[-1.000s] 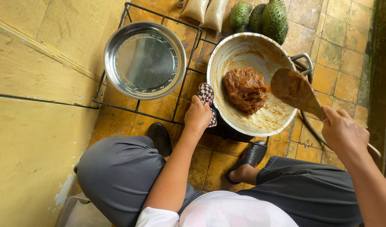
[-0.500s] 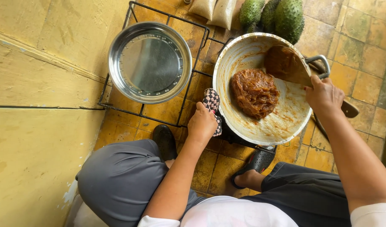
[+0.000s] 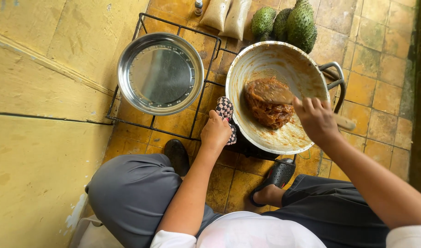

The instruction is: Stirring a thick brown paste in a large pan using a wooden spatula

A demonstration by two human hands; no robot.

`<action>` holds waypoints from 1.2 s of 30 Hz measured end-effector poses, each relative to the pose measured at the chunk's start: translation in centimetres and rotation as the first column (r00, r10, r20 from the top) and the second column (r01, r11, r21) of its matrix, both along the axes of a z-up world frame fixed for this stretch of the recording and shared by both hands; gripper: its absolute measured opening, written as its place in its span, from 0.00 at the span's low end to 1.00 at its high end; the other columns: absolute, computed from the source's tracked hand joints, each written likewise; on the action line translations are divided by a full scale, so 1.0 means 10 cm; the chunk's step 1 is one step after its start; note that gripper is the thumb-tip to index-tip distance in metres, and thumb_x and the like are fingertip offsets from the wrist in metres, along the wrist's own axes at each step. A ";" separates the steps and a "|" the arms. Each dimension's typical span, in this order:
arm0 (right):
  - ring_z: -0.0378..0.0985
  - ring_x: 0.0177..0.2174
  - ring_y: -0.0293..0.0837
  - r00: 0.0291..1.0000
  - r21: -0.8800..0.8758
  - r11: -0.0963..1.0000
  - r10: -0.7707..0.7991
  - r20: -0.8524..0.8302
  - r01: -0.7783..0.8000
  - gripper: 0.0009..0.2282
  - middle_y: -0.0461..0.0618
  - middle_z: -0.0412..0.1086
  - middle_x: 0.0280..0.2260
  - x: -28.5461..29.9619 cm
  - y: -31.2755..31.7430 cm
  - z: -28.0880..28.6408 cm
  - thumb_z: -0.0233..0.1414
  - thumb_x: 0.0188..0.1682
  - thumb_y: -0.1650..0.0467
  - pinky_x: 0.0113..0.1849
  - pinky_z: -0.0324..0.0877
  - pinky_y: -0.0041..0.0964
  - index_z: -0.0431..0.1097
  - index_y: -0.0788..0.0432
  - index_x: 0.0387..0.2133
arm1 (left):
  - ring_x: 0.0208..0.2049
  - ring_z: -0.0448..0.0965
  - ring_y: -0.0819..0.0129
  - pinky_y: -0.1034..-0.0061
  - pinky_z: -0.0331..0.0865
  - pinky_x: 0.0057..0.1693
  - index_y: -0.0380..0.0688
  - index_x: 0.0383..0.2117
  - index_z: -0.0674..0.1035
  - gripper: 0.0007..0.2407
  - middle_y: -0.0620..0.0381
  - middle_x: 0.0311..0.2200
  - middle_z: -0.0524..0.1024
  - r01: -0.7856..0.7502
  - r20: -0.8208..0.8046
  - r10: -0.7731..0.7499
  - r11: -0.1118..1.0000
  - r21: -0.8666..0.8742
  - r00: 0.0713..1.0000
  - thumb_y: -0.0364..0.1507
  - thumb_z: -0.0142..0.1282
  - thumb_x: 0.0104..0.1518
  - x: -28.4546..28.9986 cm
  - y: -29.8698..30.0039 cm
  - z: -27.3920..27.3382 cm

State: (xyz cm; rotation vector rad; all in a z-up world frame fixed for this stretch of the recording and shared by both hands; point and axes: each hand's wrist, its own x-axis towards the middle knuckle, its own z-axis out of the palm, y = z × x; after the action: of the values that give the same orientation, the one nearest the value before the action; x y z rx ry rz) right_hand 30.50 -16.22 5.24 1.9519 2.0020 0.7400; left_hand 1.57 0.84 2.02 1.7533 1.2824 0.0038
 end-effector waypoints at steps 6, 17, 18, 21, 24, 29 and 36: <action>0.76 0.32 0.40 0.924 -0.270 0.885 -0.375 0.071 0.380 0.18 0.37 0.72 0.37 -0.19 -0.65 0.76 0.45 0.57 0.66 0.34 0.68 0.31 0.64 0.30 0.60 | 0.45 0.77 0.31 0.38 0.66 0.49 0.39 0.43 0.64 0.13 0.34 0.45 0.77 -0.048 0.006 0.048 0.999 0.007 0.999 0.36 0.42 0.62 0.06 -0.01 -0.29; 0.78 0.31 0.45 0.576 -0.637 0.462 -0.817 -0.034 0.617 0.21 0.46 0.72 0.44 -0.33 -0.27 1.56 0.41 0.55 0.52 0.31 0.76 0.37 0.61 0.44 0.58 | 0.46 0.76 0.29 0.37 0.65 0.50 0.39 0.45 0.63 0.14 0.31 0.47 0.76 -0.032 0.046 0.034 0.999 -0.036 0.998 0.37 0.38 0.63 0.00 0.04 -0.20; 0.78 0.28 0.41 0.563 -0.655 0.402 -0.825 0.043 0.639 0.17 0.43 0.74 0.40 -0.31 -0.28 1.65 0.37 0.59 0.55 0.31 0.77 0.32 0.61 0.40 0.58 | 0.48 0.76 0.31 0.38 0.66 0.51 0.38 0.47 0.63 0.15 0.32 0.49 0.75 -0.013 0.026 0.014 0.998 -0.054 1.000 0.38 0.38 0.64 0.02 0.04 -0.18; 0.75 0.27 0.41 0.494 -0.669 0.294 -0.861 0.125 0.682 0.15 0.43 0.75 0.27 -0.35 -0.19 1.92 0.36 0.62 0.57 0.35 0.69 0.37 0.69 0.45 0.47 | 0.46 0.76 0.28 0.37 0.65 0.49 0.38 0.46 0.62 0.14 0.31 0.47 0.76 -0.013 0.049 0.016 0.998 -0.066 0.999 0.37 0.37 0.64 -0.01 0.05 -0.08; 0.80 0.33 0.43 0.447 -0.664 0.167 -0.851 0.277 0.729 0.16 0.44 0.79 0.32 -0.49 0.00 2.01 0.38 0.58 0.59 0.37 0.69 0.40 0.76 0.44 0.42 | 0.46 0.76 0.30 0.39 0.65 0.50 0.38 0.47 0.63 0.15 0.32 0.48 0.75 -0.005 0.046 0.007 0.999 -0.035 0.999 0.38 0.39 0.65 0.01 0.04 -0.22; 0.74 0.28 0.40 0.416 -0.650 0.170 -0.876 0.246 0.741 0.12 0.43 0.74 0.28 -0.33 -0.10 1.35 0.42 0.53 0.67 0.33 0.68 0.33 0.76 0.54 0.34 | 0.46 0.75 0.29 0.39 0.65 0.50 0.36 0.49 0.62 0.16 0.30 0.49 0.74 -0.004 0.055 0.007 0.999 -0.052 0.998 0.38 0.39 0.65 -0.01 0.05 -0.21; 0.64 0.24 0.34 0.462 -0.652 0.161 -0.828 0.320 0.741 0.15 0.41 0.70 0.28 -0.27 0.18 1.32 0.36 0.63 0.67 0.35 0.69 0.29 0.73 0.54 0.39 | 0.47 0.74 0.28 0.40 0.64 0.51 0.37 0.47 0.63 0.14 0.29 0.49 0.73 -0.019 0.073 0.027 0.995 -0.099 0.997 0.36 0.37 0.65 -0.05 0.03 -0.01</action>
State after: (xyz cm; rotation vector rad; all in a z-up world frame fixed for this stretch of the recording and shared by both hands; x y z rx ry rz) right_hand 27.78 -14.40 18.48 2.0493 0.6993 -0.4383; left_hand 1.09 1.16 1.91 1.6396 1.2280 0.0187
